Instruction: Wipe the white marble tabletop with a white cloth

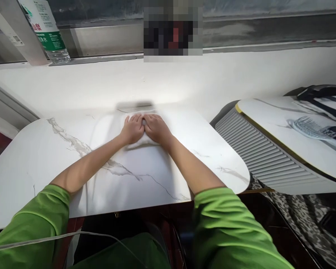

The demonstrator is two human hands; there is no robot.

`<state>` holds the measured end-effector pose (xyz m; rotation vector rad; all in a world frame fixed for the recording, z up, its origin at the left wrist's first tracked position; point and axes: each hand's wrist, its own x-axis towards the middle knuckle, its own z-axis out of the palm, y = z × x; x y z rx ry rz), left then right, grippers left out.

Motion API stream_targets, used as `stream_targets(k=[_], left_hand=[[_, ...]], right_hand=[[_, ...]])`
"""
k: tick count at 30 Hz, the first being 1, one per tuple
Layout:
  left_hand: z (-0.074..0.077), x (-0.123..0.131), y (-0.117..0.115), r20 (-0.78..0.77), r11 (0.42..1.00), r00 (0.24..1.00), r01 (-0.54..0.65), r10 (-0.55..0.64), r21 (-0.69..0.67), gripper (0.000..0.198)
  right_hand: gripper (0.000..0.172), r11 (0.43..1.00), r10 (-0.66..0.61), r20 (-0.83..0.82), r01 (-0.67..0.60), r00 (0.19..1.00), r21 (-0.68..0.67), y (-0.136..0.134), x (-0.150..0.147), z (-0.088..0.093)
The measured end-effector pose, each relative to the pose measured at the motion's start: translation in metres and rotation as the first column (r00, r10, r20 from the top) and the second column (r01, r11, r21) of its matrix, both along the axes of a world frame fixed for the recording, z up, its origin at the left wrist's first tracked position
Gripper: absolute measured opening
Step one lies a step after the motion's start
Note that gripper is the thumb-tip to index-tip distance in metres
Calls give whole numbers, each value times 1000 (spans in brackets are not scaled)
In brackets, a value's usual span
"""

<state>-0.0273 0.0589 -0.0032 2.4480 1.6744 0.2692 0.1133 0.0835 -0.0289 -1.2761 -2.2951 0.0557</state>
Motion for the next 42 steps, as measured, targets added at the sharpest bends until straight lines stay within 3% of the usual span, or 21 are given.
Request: stream_targets(k=[4, 9, 12, 16, 21, 24, 27, 30, 34, 42], left_hand=[[-2, -3, 36, 5, 999, 999, -39, 39, 21, 55], [-3, -1, 28, 3, 999, 999, -48, 48, 21, 56], [-1, 3, 3, -16, 998, 998, -57, 57, 9, 57], [0, 18, -49, -33, 999, 998, -43, 44, 12, 58], [-1, 58, -114, -52, 998, 997, 66, -65, 18, 61], [-3, 89, -137, -57, 988, 987, 154, -153, 21, 61], [-4, 113, -144, -47, 977, 978, 207, -204, 46, 60], [-6, 129, -136, -30, 973, 977, 215, -213, 81, 58], [-8, 143, -107, -22, 981, 985, 171, -170, 96, 57], [-6, 154, -10, -34, 992, 992, 125, -124, 23, 58]], right_hand=[[38, 999, -46, 0, 46, 999, -10, 39, -6, -3], [37, 998, -53, -15, 53, 998, 15, 32, -3, -7], [38, 999, -37, -8, 37, 999, 3, 5, 4, -6], [39, 1000, 20, 6, -20, 1000, -11, -46, 21, -2], [42, 1000, -5, 22, 5, 1000, -30, -116, 70, -1], [42, 996, -80, 14, 81, 997, -38, -149, 105, -3], [39, 984, -173, -14, 173, 985, -43, -164, 131, -5], [37, 984, -174, -41, 173, 984, -37, -157, 148, -7], [35, 992, -121, -60, 119, 991, -38, -120, 160, -5], [39, 989, -146, -26, 145, 989, -39, -21, 162, -1]])
